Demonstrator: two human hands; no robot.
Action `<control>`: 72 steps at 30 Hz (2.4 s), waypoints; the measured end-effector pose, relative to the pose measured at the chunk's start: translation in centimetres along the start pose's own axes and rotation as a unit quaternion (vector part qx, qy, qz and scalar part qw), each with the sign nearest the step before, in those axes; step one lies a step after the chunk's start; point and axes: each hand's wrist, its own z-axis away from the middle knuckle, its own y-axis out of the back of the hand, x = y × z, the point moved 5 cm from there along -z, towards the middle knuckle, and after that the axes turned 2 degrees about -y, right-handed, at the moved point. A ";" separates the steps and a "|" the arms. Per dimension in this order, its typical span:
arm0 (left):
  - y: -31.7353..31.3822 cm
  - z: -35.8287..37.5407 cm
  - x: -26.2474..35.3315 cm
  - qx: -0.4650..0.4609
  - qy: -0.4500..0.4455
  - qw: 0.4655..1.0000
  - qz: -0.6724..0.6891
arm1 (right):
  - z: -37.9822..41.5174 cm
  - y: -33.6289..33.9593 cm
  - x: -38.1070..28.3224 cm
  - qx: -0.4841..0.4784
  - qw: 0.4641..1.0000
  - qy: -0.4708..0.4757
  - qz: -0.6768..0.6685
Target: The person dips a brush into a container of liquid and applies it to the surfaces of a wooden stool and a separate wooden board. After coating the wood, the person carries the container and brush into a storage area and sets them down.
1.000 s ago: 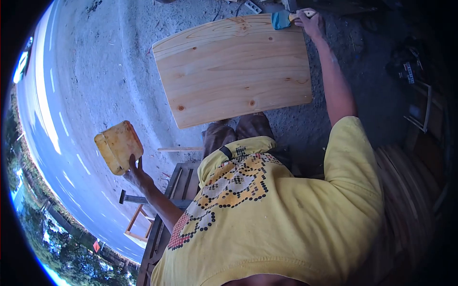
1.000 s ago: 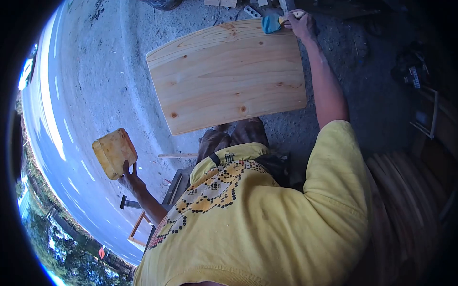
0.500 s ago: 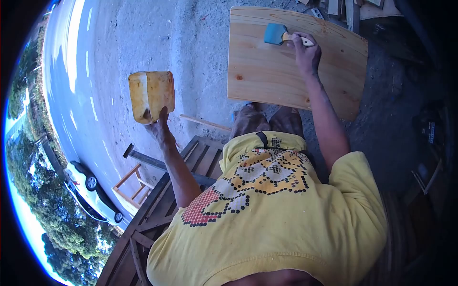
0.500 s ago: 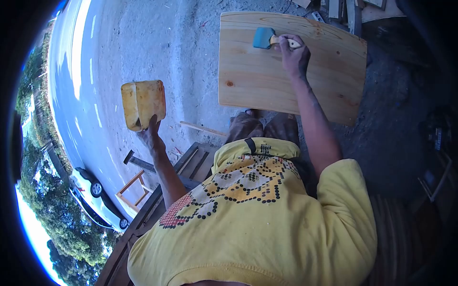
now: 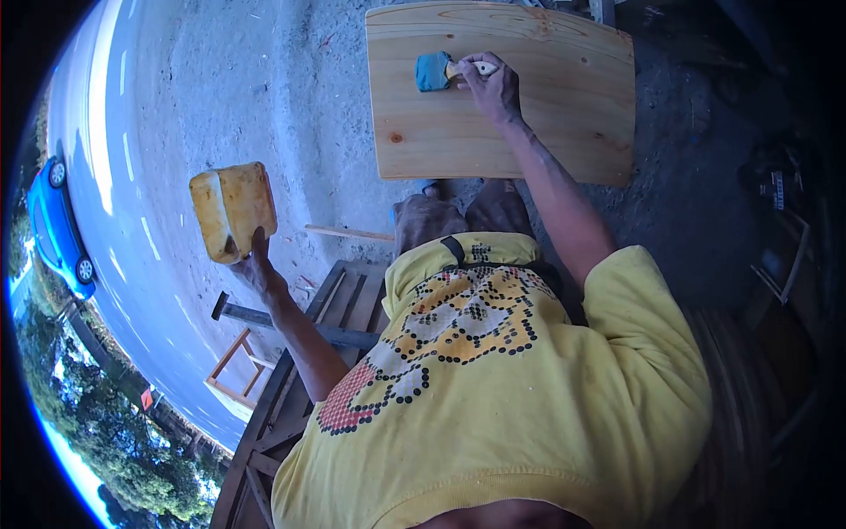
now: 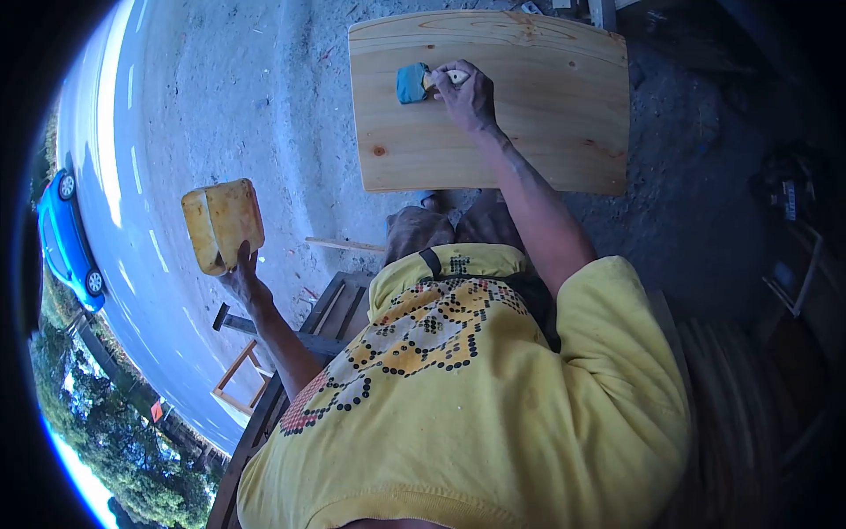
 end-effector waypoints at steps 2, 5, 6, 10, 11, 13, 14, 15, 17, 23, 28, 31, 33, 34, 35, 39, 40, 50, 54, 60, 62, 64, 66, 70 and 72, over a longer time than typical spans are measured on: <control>-0.9 0.7 0.7 -0.002 0.002 1.000 -0.002 | 0.0 5.4 1.2 -0.006 1.000 -0.023 -0.007; -1.7 1.5 1.1 0.011 0.005 1.000 -0.008 | 0.0 15.0 2.1 0.033 0.999 -0.020 0.003; -1.8 1.8 1.1 0.022 0.010 1.000 -0.013 | -0.1 18.5 3.0 0.046 0.999 -0.018 0.021; -2.6 2.5 1.5 0.022 0.010 1.000 -0.011 | 1.0 32.0 4.0 0.119 0.991 -0.042 0.048; -3.0 2.9 1.9 0.017 0.003 1.000 -0.012 | 1.2 35.5 4.8 0.129 0.989 -0.043 0.052; -2.7 2.6 1.6 0.023 0.005 0.999 -0.025 | 2.3 41.1 5.7 0.201 0.976 -0.046 0.066; -2.4 2.4 1.3 0.022 0.003 0.999 -0.027 | 3.0 42.3 5.8 0.210 0.974 -0.044 0.068; -2.7 2.8 2.2 0.023 -0.005 1.000 -0.020 | 4.2 42.9 4.1 0.243 0.931 -0.010 0.270; -2.4 2.3 1.4 0.019 -0.008 1.000 -0.015 | 6.1 41.2 2.4 0.270 0.846 0.024 0.460; 1.3 -1.2 -1.3 -0.024 -0.042 0.999 0.018 | 9.1 20.1 2.5 0.222 0.774 0.064 0.589; 5.4 -4.4 -4.5 -0.034 -0.044 0.998 0.015 | 8.9 2.3 2.0 0.166 0.851 0.069 0.493; 7.0 -5.0 -4.4 -0.037 -0.052 0.998 0.009 | 10.4 -9.4 -0.9 0.123 0.885 0.125 0.432; 8.4 -5.8 -4.9 -0.022 -0.053 0.998 -0.001 | 11.7 -16.2 -2.5 0.024 0.912 0.118 0.393; 8.7 -5.8 -4.6 -0.028 -0.054 0.998 0.001 | 12.5 -18.6 -3.6 -0.031 0.936 0.127 0.327; 8.9 -5.6 -4.1 -0.028 -0.067 0.997 -0.002 | 13.4 -20.7 -3.8 -0.060 0.950 0.172 0.255; 8.4 -4.9 -3.0 -0.009 -0.075 0.997 0.002 | 13.3 -21.4 -1.3 -0.066 0.991 0.083 0.086; 8.5 -4.5 -2.7 -0.001 -0.073 0.997 -0.008 | 13.2 -19.2 -0.3 -0.051 0.991 0.078 0.091; 3.8 2.9 -1.0 -0.028 -0.080 0.996 -0.002 | 15.6 21.8 6.3 0.142 0.987 -0.076 -0.015; 0.9 8.5 0.2 -0.013 -0.064 0.997 0.046 | 16.8 40.8 9.8 0.227 0.972 -0.068 0.000; -3.6 17.7 3.0 -0.017 -0.042 0.996 0.073 | 25.2 69.4 17.9 0.417 0.907 -0.050 -0.024; -4.5 20.2 2.7 0.018 -0.026 0.997 0.075 | 27.9 73.2 18.1 0.434 0.898 -0.067 -0.019; -5.5 22.4 1.4 0.023 -0.004 0.997 0.078 | 29.8 74.7 17.7 0.415 0.902 -0.090 0.083; -6.7 24.9 0.5 0.040 0.009 0.997 0.072 | 31.2 75.9 18.5 0.399 0.908 -0.103 0.077; -8.7 28.8 -4.0 0.061 0.052 0.993 0.083 | 33.1 77.7 19.4 0.389 0.905 -0.140 0.101; -9.9 30.1 -6.6 0.099 0.094 0.989 0.055 | 33.9 79.7 21.1 0.388 0.903 -0.154 0.102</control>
